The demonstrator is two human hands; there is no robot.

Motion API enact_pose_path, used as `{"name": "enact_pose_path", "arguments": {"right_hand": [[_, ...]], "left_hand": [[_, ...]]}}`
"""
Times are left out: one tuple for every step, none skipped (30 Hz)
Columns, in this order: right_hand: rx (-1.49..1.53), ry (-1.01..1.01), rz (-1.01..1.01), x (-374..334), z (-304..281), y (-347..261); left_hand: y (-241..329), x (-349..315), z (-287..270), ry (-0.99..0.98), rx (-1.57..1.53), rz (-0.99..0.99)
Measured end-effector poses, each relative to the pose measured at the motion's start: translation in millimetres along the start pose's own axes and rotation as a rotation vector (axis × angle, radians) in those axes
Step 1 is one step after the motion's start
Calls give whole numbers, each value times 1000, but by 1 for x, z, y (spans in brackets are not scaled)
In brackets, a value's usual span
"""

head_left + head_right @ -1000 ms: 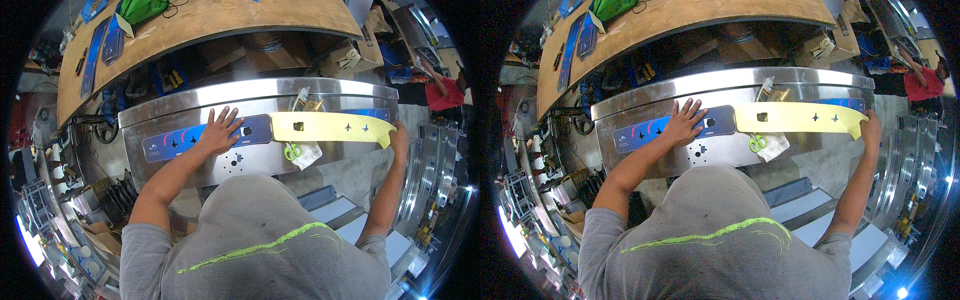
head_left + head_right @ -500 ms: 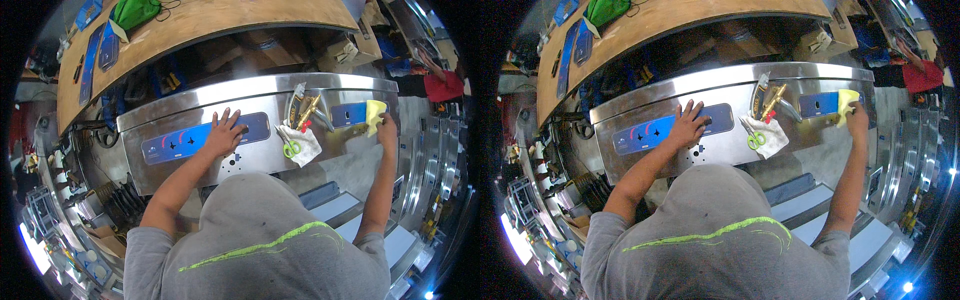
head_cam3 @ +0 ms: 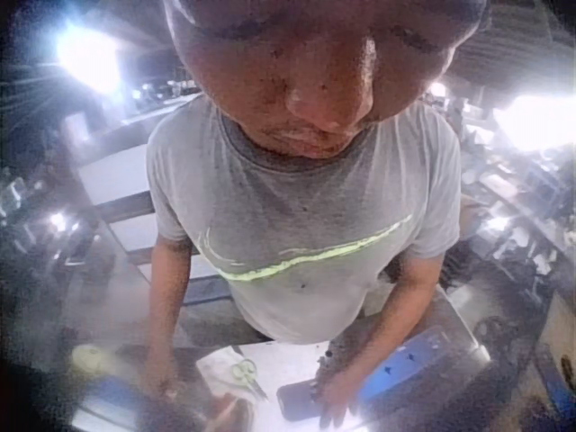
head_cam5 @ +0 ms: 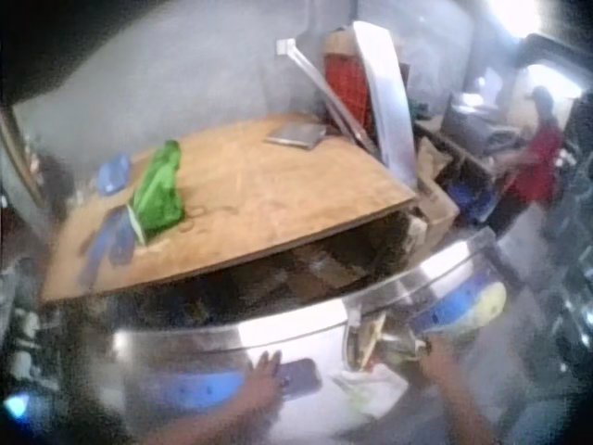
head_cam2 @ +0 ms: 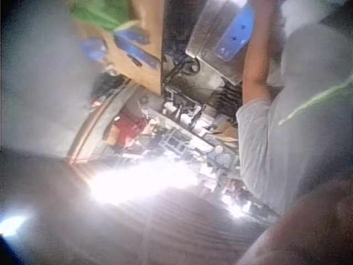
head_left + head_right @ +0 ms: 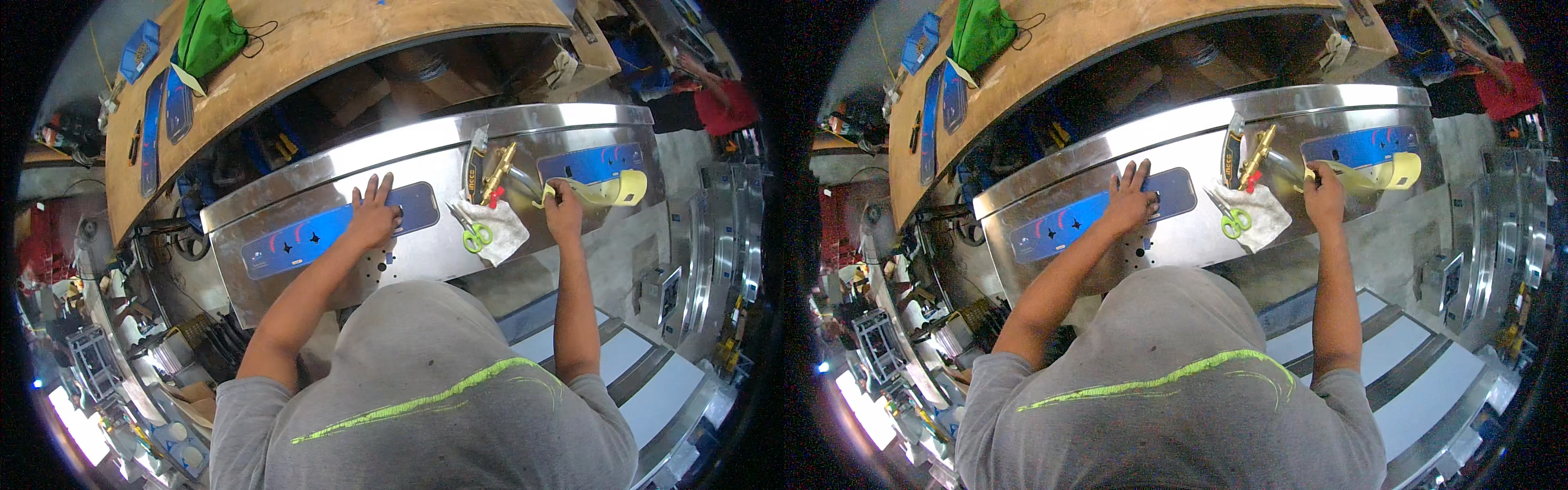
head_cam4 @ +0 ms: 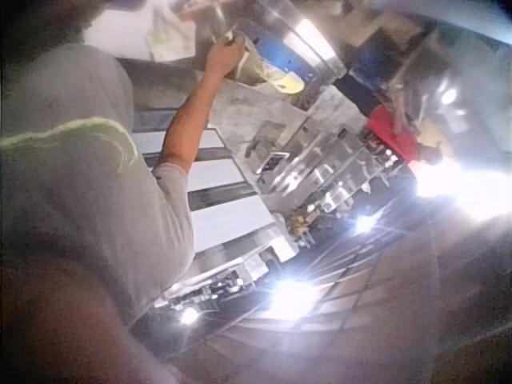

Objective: The person aligns a blue sticker on a stainless steel panel, trims excess material with a utility knife, and smooths the sticker onto the surface. They repeat the process on a second panel, using a yellow squeegee to press the sticker and remove bubbles.

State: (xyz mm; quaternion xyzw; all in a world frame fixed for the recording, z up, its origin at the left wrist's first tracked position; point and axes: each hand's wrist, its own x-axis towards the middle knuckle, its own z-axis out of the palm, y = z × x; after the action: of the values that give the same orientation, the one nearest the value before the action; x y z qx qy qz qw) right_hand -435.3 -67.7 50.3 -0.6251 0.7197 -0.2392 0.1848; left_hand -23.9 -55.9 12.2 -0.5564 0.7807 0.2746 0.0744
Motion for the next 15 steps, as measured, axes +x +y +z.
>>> {"name": "enact_pose_path", "arguments": {"right_hand": [[15,5,-1,-3,1,0],[31,-7,22,-4,0,1],[47,-18,43,-5,-1,2],[81,-25,51,-6,-2,3],[55,-15,54,-5,-3,3],[47,-1,46,-5,-4,4],[46,10,55,-5,-4,5],[32,7,34,-5,-4,6],[25,1,31,-5,-4,6],[16,-9,51,-5,-3,6],[40,-13,43,-5,-1,5],[63,-20,60,-5,2,3],[85,-28,77,-6,5,0],[82,-32,86,-6,9,-5],[79,-35,97,-6,15,-10]], "left_hand": [[0,0,0,-14,-5,-2],[-1,1,1,-8,-4,3],[-1,1,2,-5,-3,3],[-2,1,3,0,-3,3],[-2,1,5,5,6,2],[-2,1,6,10,16,2],[-2,1,8,14,24,0],[-3,1,9,25,21,2],[-3,1,10,36,16,3],[-3,0,11,31,4,-1],[-3,0,11,56,2,5],[-4,0,12,62,-7,7],[-4,0,13,58,-14,0],[-5,1,14,63,-15,-6],[-5,1,15,57,-12,-19]]}}
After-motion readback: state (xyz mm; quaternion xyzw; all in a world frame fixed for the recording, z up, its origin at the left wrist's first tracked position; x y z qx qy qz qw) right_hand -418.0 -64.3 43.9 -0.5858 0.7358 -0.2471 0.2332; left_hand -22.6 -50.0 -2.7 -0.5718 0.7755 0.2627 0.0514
